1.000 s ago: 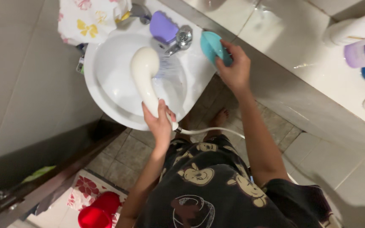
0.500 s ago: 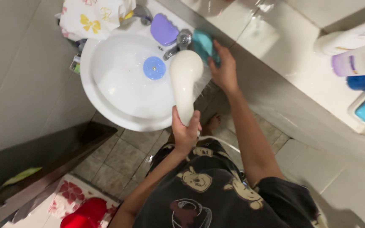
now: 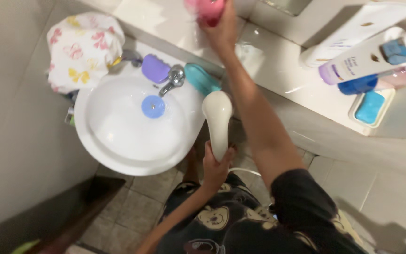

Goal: The person uses a brush and water to scrub the bathroom sink, faucet, and surrounding wall area, then rearranges various toiletries on the shelf.

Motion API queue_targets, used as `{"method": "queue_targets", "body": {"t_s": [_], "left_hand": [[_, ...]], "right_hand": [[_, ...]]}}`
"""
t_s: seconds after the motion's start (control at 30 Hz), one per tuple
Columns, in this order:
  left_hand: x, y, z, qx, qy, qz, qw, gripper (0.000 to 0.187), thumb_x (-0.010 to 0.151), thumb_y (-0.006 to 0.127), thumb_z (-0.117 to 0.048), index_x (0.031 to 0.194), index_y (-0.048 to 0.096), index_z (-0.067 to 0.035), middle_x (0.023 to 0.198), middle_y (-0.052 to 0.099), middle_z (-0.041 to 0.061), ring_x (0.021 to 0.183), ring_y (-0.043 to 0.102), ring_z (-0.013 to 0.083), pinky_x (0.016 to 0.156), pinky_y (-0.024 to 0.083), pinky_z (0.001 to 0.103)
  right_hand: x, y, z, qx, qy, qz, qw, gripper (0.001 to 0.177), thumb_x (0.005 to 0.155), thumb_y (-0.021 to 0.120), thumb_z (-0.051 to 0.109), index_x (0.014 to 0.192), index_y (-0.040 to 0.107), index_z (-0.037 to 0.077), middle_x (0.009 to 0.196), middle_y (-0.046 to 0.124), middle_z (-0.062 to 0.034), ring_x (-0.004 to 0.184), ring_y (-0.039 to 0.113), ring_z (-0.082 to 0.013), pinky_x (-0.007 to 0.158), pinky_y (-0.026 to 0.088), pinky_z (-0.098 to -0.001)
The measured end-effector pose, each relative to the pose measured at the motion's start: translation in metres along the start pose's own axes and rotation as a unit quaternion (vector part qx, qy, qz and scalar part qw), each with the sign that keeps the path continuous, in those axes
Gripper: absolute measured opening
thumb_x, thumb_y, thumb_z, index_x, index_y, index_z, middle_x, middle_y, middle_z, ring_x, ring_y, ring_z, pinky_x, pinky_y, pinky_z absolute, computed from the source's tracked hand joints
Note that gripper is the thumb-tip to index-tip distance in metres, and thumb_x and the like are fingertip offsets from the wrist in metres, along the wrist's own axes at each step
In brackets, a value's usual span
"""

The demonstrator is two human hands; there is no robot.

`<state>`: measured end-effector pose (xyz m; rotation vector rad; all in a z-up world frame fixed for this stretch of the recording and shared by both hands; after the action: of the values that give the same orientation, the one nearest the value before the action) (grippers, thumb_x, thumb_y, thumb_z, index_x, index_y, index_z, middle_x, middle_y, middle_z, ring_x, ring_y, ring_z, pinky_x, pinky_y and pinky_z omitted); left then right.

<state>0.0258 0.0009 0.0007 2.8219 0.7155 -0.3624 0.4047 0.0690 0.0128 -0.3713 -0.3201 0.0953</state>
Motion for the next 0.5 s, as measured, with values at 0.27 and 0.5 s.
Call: {"method": "queue_targets", "body": {"t_s": [0.27,0.5], "left_hand": [[0.004,-0.004,0.005,0.023,-0.014,0.025,0.999,0.044,0.096,0.070,-0.033,0.119,0.050,-0.001,0.075,0.066,0.004,0.060,0.063,0.0105,0.052,0.051,0.027],[0.018,-0.015,-0.007,0.010,0.015,0.016,1.000,0.045,0.100,0.066,-0.034,0.122,0.048,-0.001,0.075,0.061,0.002,0.062,0.060,0.0091,0.055,0.050,0.026]], "right_hand": [[-0.073,-0.081,-0.001,-0.043,-0.078,-0.213,0.973,0.078,0.074,0.097,0.019,0.138,0.054,0.014,0.123,0.066,-0.0120,0.108,0.062,-0.0298,0.095,0.053,-0.0415],[-0.104,-0.149,-0.031,-0.069,0.002,-0.414,0.908,0.080,0.079,0.095,0.016,0.142,0.048,0.002,0.135,0.052,-0.0146,0.117,0.057,-0.0279,0.096,0.055,-0.0413]]}}
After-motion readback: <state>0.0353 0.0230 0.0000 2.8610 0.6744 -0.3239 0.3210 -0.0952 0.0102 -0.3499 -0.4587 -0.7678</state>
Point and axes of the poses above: each hand's wrist, its own x-axis towards the middle knuckle, its own y-axis out of the palm, z = x × y, the point moved 5 cm from there along x, towards the middle knuckle
